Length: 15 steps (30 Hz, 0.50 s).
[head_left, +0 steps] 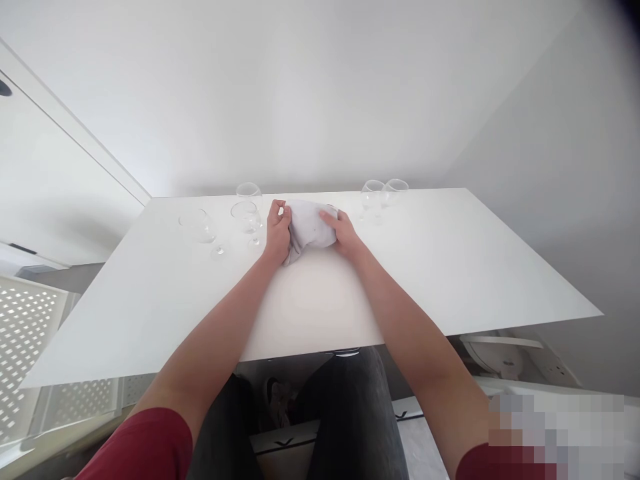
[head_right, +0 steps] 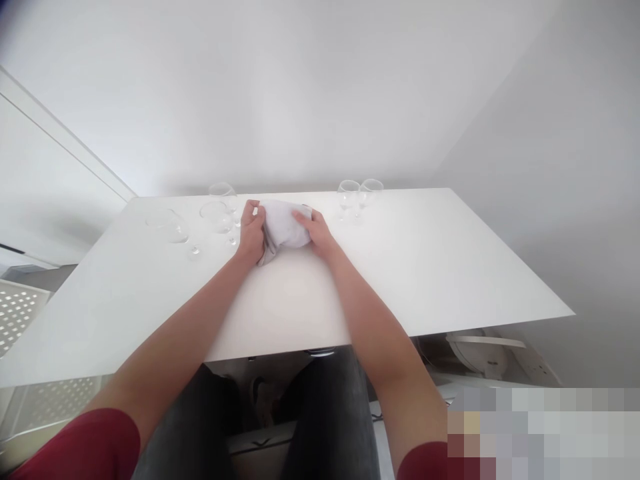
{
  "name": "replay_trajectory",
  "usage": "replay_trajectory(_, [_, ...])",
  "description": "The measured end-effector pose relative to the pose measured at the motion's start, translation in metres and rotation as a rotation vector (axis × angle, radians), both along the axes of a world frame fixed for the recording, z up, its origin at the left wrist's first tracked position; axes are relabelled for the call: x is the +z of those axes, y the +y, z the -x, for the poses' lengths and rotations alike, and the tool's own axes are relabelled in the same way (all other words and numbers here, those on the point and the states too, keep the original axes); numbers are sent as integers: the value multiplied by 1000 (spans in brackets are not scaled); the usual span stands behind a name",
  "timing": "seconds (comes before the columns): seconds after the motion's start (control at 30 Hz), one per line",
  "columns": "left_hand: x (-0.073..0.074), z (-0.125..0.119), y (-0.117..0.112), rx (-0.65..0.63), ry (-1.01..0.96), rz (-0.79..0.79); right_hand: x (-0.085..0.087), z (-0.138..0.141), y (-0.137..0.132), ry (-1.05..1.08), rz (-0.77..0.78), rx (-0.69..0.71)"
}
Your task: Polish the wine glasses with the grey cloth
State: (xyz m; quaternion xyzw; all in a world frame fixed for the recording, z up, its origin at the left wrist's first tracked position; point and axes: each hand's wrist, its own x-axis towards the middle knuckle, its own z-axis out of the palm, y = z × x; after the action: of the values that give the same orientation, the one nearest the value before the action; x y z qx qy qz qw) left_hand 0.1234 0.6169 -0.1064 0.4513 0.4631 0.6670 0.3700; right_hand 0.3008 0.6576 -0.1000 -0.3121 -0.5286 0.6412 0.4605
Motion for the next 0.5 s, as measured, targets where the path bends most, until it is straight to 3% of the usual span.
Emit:
replay_trajectory(0.1, [1,0,-1,25,-42,-9,-2,-3,-1,-32,126,297])
replay_trajectory(0.17, [2,1,-2,43,-36,21,0,-3,-3,6,145,351])
replay_trajectory(0.3, [2,3,0,59,19,80,8,0,-7,199,158,183])
replay_trajectory(0.5, [-6,2,6,54,53,216,14,11,-14,278,102,-77])
